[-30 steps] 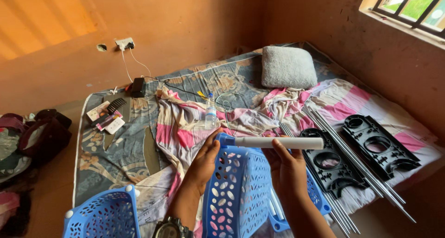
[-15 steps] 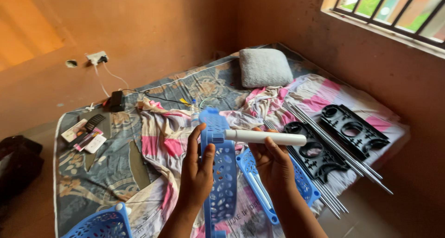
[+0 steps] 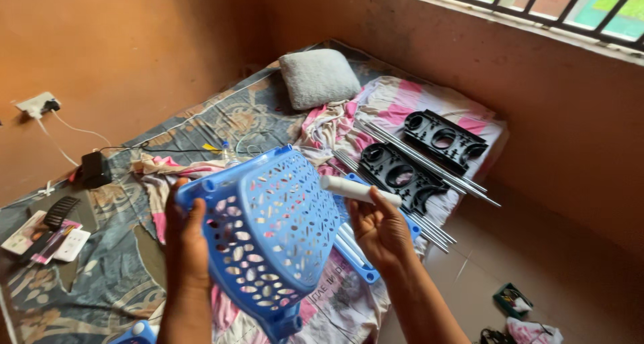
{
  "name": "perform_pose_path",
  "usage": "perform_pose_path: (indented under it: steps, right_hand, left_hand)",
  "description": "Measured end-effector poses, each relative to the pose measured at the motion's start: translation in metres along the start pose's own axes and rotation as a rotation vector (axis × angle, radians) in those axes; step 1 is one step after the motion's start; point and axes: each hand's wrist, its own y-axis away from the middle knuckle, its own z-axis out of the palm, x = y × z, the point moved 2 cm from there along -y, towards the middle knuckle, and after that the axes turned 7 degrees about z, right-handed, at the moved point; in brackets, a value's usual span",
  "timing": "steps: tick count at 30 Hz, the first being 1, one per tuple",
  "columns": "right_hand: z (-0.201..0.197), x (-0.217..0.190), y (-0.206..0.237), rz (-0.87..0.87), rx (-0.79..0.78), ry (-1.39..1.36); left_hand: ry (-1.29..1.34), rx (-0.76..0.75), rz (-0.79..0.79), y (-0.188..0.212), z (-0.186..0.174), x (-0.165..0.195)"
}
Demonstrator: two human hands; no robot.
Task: The person assembles a plastic storage rack on a bed, fitting white plastic tubes between blue perforated baskets and arranging black plastic end brackets and metal rods beside the parts. They press tubes into the basket sides one at a time, repositioning baskets as they build.
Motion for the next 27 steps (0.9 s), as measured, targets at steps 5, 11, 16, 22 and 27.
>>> perform_pose_path:
  steps: [5, 11, 16, 22, 27]
  right_hand:
    - [-0.011, -0.040, 0.025, -0.100, 0.058, -0.013]
    - [0.016, -0.047, 0.064, -0.156, -0.035, 0.151]
    - [0.051, -0.062, 0.127, -0.352, -0.180, 0.405]
    - [0.056, -0.090, 0.177, -0.425, -0.285, 0.510]
    - [0.040, -0.113, 0.194, -0.432, -0.324, 0.561]
  left_hand:
    - [0.277, 0.011, -0.203, 0.015, -0.010, -0.006]
    - [0.221, 0.047, -0.230, 0.085, 0.073, 0.037]
    - [0.285, -0.038, -0.231, 0.143, 0.152, 0.079]
    - [0.336, -0.096, -0.237, 0.188, 0.192, 0.109]
    - [0.299, -0.085, -0.295, 0.211, 0.211, 0.115]
